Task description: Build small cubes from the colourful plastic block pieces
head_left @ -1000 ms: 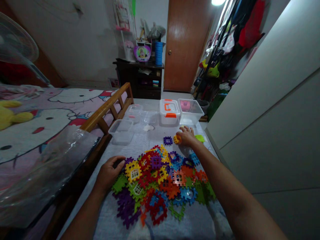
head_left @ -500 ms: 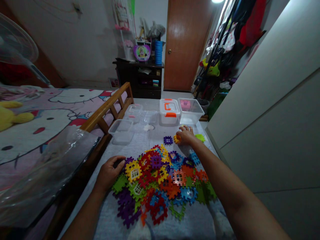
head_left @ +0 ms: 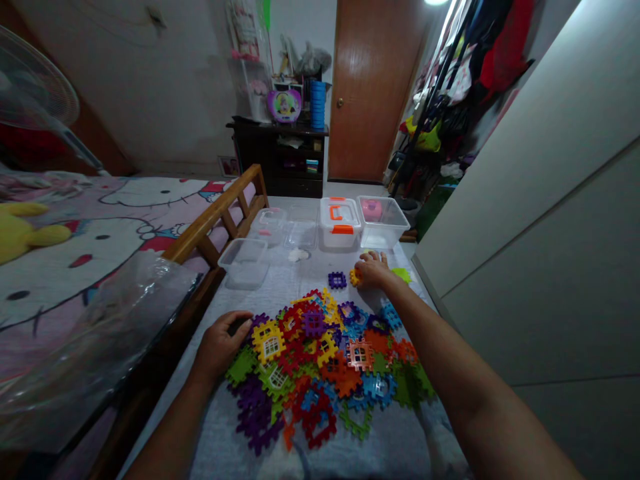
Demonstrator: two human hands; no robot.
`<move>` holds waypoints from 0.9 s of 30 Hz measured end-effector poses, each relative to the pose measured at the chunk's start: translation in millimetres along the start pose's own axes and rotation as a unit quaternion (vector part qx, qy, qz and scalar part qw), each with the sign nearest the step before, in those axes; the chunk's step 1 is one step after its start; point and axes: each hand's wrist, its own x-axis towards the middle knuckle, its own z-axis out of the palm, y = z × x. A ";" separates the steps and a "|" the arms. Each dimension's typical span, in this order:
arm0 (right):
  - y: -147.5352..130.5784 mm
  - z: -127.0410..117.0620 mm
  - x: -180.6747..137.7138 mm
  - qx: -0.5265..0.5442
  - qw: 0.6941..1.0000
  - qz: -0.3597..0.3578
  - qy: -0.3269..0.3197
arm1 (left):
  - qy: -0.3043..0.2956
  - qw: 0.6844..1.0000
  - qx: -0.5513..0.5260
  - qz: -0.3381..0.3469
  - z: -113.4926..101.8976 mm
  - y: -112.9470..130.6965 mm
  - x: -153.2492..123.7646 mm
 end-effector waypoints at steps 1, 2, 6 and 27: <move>0.0 -0.3 0.1 0.000 1.000 -0.001 -0.001 | 0.000 1.000 0.001 0.001 -0.1 -0.3 0.1; -0.2 -0.5 0.3 0.000 1.000 -0.002 -0.003 | 0.000 1.000 0.002 0.001 -0.2 -0.4 0.1; -1.0 -1.2 0.5 -0.001 1.000 0.000 -0.009 | 0.000 1.000 -0.001 0.001 -1.0 2.2 -0.2; -2.2 -13.1 -10.7 0.016 1.000 0.004 0.008 | 0.002 1.000 0.000 -0.003 -1.7 7.4 -1.4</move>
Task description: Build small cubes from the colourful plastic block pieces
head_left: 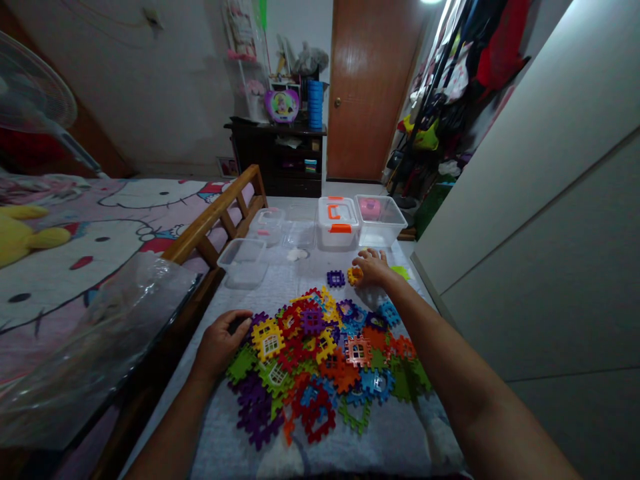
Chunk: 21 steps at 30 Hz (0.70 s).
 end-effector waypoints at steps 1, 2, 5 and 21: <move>1.5 -1.6 -4.3 0.007 1.000 0.001 0.018 | -0.002 1.000 0.003 0.001 -0.1 0.1 0.1; 2.9 -3.0 -9.7 0.016 0.999 0.000 0.040 | -0.003 1.000 0.006 0.002 -0.3 0.3 0.2; 4.4 -3.5 -32.5 0.060 0.993 -0.022 0.095 | 0.000 1.000 0.007 0.006 -0.6 1.1 0.8; -43.1 34.0 -105.1 0.132 0.989 -0.070 0.023 | 0.006 1.000 -0.007 0.002 0.4 1.4 0.7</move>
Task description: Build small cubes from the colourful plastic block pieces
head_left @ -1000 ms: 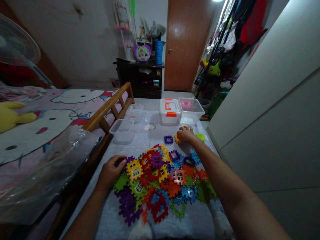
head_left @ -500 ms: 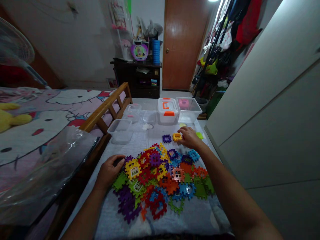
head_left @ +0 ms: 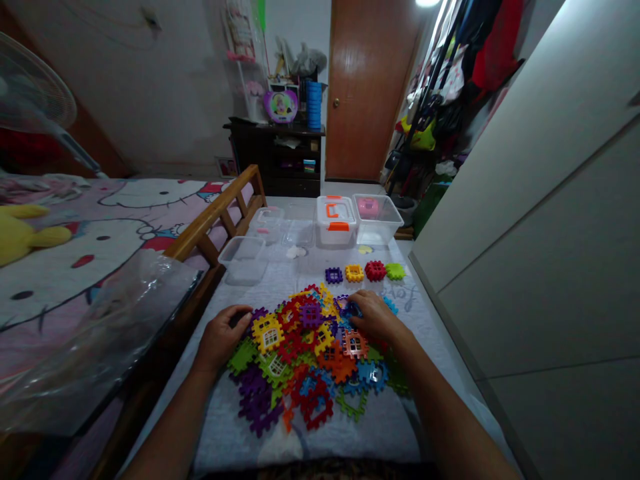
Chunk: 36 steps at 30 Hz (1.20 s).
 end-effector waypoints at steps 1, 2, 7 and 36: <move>-0.8 0.5 0.1 -0.004 1.000 0.006 0.000 | 0.001 1.000 0.001 0.000 0.2 -0.4 0.1; -1.4 0.9 0.5 -0.007 1.000 0.010 0.001 | 0.002 1.000 0.002 -0.001 0.4 -0.9 0.3; -5.0 4.2 3.9 -0.024 0.999 0.042 0.011 | 0.001 1.000 -0.001 -0.003 1.0 -2.1 0.9; 21.0 5.0 12.3 0.147 0.974 0.115 0.126 | -0.004 1.000 -0.003 -0.001 -0.3 2.8 -1.1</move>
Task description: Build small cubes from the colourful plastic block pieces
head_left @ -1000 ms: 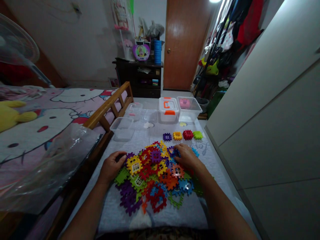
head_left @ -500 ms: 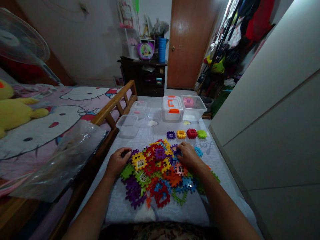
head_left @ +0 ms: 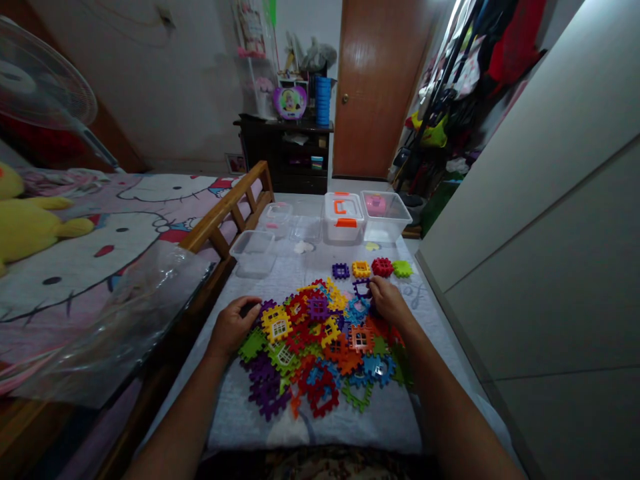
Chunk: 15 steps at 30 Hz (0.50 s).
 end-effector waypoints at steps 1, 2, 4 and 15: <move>1.6 0.1 2.5 -0.012 1.000 0.011 0.006 | 0.000 1.000 0.000 -0.001 0.3 -0.7 0.1; 2.9 0.9 4.8 -0.026 0.999 0.021 0.007 | 0.000 1.000 -0.001 -0.002 0.7 -1.4 0.1; 5.1 3.8 8.1 -0.056 0.998 0.040 0.000 | 0.000 1.000 -0.003 -0.007 1.3 -2.2 0.1; 32.5 -31.8 -23.2 0.001 0.999 0.039 0.008 | -0.002 1.000 -0.008 -0.011 2.3 -5.5 1.1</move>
